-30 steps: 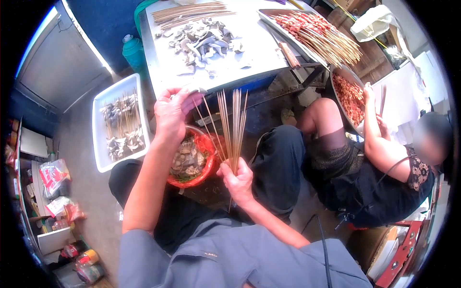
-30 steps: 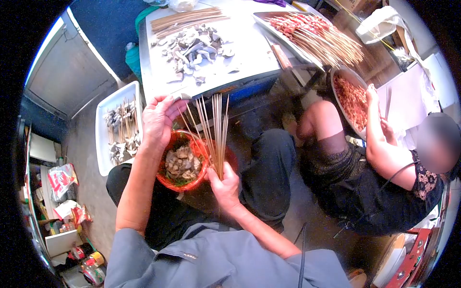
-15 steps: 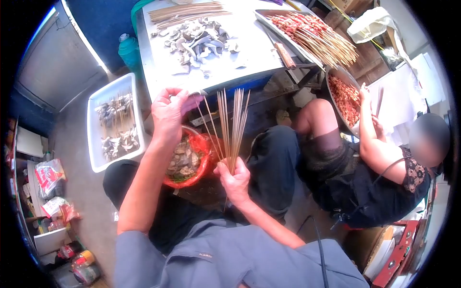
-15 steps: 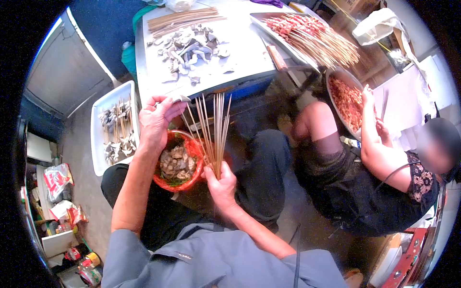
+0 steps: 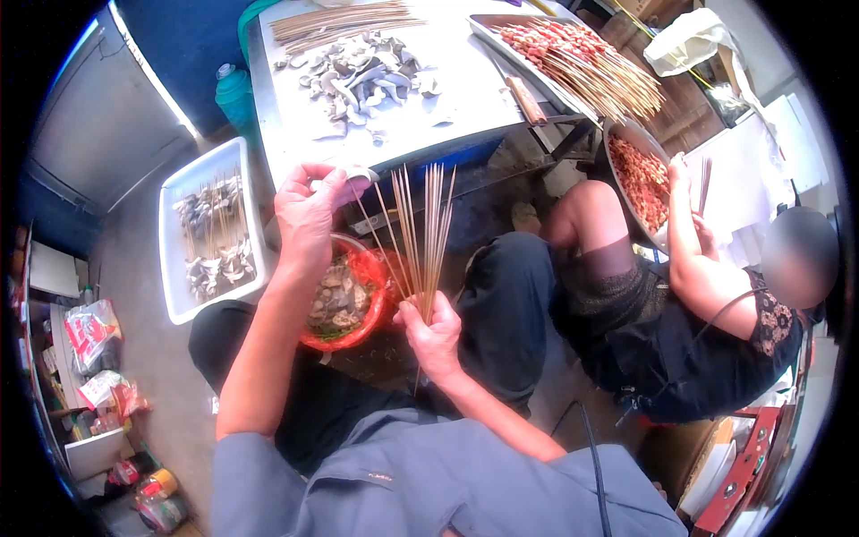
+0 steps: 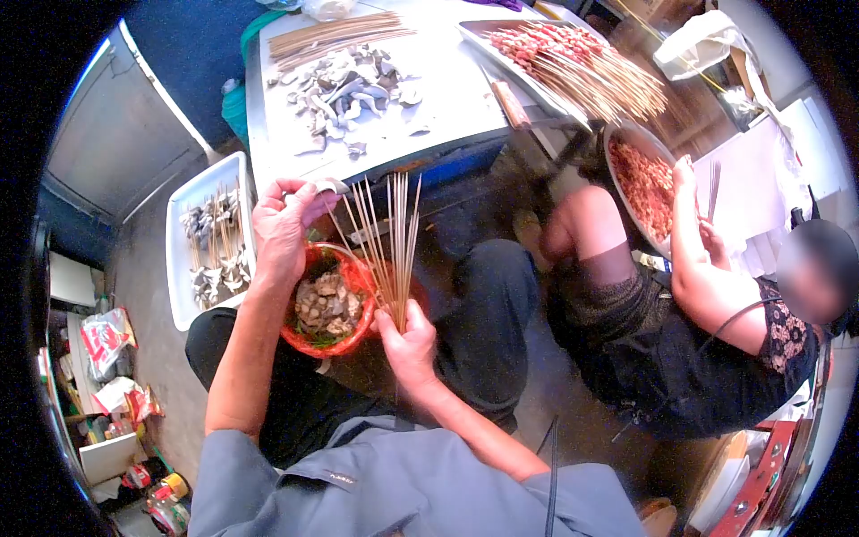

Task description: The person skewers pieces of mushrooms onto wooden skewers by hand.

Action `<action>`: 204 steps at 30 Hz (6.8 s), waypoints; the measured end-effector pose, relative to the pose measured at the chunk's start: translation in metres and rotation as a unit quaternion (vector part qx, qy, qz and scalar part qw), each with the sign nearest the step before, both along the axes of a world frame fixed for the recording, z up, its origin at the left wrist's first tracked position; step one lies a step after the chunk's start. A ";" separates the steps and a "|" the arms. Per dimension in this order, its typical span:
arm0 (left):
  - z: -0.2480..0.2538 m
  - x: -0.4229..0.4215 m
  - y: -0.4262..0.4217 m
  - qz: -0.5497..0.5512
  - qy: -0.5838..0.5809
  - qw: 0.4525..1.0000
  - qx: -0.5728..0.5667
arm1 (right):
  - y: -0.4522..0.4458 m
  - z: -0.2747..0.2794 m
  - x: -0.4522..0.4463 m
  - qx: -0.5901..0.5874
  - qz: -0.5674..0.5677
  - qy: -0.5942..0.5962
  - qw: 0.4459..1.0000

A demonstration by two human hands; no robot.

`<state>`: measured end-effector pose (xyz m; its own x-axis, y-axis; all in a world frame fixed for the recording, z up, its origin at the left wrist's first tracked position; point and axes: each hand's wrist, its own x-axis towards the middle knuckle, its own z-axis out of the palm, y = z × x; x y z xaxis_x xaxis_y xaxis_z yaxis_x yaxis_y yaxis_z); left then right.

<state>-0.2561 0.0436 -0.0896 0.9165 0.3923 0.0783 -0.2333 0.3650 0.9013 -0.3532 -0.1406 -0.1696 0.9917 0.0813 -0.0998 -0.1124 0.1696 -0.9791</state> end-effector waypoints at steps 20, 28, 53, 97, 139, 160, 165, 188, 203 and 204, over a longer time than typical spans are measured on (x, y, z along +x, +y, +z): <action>-0.006 -0.001 -0.008 -0.030 0.011 0.999 0.041 | 0.002 0.005 -0.002 0.063 -0.014 0.033 0.997; -0.011 -0.009 -0.032 -0.097 0.020 0.994 0.051 | -0.001 0.017 0.009 0.072 -0.022 0.055 0.996; 0.025 0.094 0.076 0.014 -0.016 0.646 0.763 | 0.006 0.046 0.102 0.100 0.041 0.056 0.993; 0.033 0.035 0.042 -0.034 -0.008 0.989 0.145 | 0.024 0.044 0.074 0.054 0.098 0.029 0.993; 0.025 0.056 0.071 -0.106 0.022 0.990 -0.086 | 0.024 0.045 0.074 0.057 0.109 0.012 0.992; 0.048 0.050 0.038 -0.140 0.051 0.971 0.186 | 0.022 0.048 0.078 0.104 0.053 -0.013 0.993; 0.052 0.111 0.050 0.036 0.009 0.890 0.455 | 0.017 0.055 0.082 0.126 0.044 0.048 0.990; 0.036 0.098 0.046 -0.056 -0.038 0.975 0.213 | 0.009 0.053 0.079 0.166 0.077 0.071 0.980; 0.020 0.065 0.038 -0.040 -0.050 0.998 -0.028 | 0.022 0.041 0.071 0.122 0.072 0.026 0.990; 0.020 0.064 0.039 -0.039 -0.050 0.998 -0.029 | 0.023 0.041 0.070 0.121 0.075 0.029 0.989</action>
